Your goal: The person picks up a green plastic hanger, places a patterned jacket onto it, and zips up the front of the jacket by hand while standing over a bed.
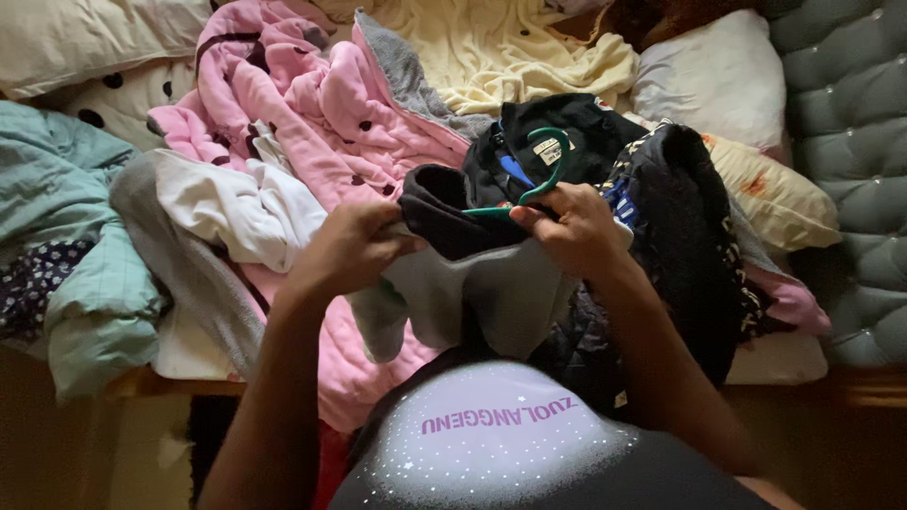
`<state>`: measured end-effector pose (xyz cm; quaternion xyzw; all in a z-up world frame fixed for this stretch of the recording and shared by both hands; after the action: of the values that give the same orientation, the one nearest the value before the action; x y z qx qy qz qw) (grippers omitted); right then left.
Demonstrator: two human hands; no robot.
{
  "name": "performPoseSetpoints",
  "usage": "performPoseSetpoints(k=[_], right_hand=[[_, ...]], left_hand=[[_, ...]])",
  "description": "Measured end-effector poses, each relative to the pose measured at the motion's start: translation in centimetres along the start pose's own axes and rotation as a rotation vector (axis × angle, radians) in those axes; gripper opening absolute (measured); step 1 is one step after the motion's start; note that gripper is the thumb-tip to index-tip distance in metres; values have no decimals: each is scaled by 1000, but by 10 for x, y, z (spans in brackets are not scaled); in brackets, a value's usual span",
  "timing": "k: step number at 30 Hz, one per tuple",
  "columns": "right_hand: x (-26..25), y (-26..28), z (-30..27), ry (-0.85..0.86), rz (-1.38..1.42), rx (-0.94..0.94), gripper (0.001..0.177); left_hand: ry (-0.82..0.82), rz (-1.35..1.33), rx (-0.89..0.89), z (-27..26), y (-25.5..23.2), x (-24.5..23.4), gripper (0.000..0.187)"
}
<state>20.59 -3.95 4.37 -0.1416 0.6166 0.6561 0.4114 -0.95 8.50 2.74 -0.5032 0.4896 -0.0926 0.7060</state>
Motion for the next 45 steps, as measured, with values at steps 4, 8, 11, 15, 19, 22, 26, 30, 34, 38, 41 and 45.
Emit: performPoseSetpoints(k=[4, 8, 11, 15, 19, 22, 26, 30, 34, 38, 41, 45], right_hand=[[-6, 8, 6, -37, -43, -84, 24], [-3, 3, 5, -50, 24, -51, 22], [2, 5, -1, -71, 118, -65, 20], [2, 28, -8, -130, 24, -314, 16], [16, 35, -10, -94, 56, -274, 11], [14, 44, -10, -103, 105, -298, 14], [14, 56, -13, -132, 58, -377, 13], [11, 61, -13, -175, -57, -357, 16], [10, 58, -11, -44, 114, -308, 16], [-3, 42, -4, -58, 83, -295, 21], [-6, 32, -6, -73, 113, -301, 25], [-36, 37, -13, -255, 50, -396, 26]], left_hand=[[13, 48, 113, -2, -39, -9, 22], [7, 104, 80, 6, -34, -5, 28], [-144, -25, 42, 3, -21, -6, 35], [-236, -339, 38, -4, -23, -19, 24], [-264, -184, 445, -5, -81, -37, 21], [-138, -17, 355, 3, -85, -16, 29], [-24, 183, 297, -8, -77, -2, 50], [-56, 309, -98, -17, -26, 14, 42], [-339, 282, -39, -30, -23, -2, 30], [-449, 223, -126, -42, -8, -15, 31], [-528, 343, -123, -51, -10, -24, 31], [-595, 194, -70, -60, -16, -37, 27]])
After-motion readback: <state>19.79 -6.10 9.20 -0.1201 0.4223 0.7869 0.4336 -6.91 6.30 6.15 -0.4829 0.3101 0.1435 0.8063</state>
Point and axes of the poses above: each hand's wrist, its own z-axis towards the middle knuckle, its own x-axis out of the palm, y = z × x, the point moved 10 cm from there along z, towards the middle knuckle, and after that the axes turned 2 degrees about z, right-handed, at the moved point
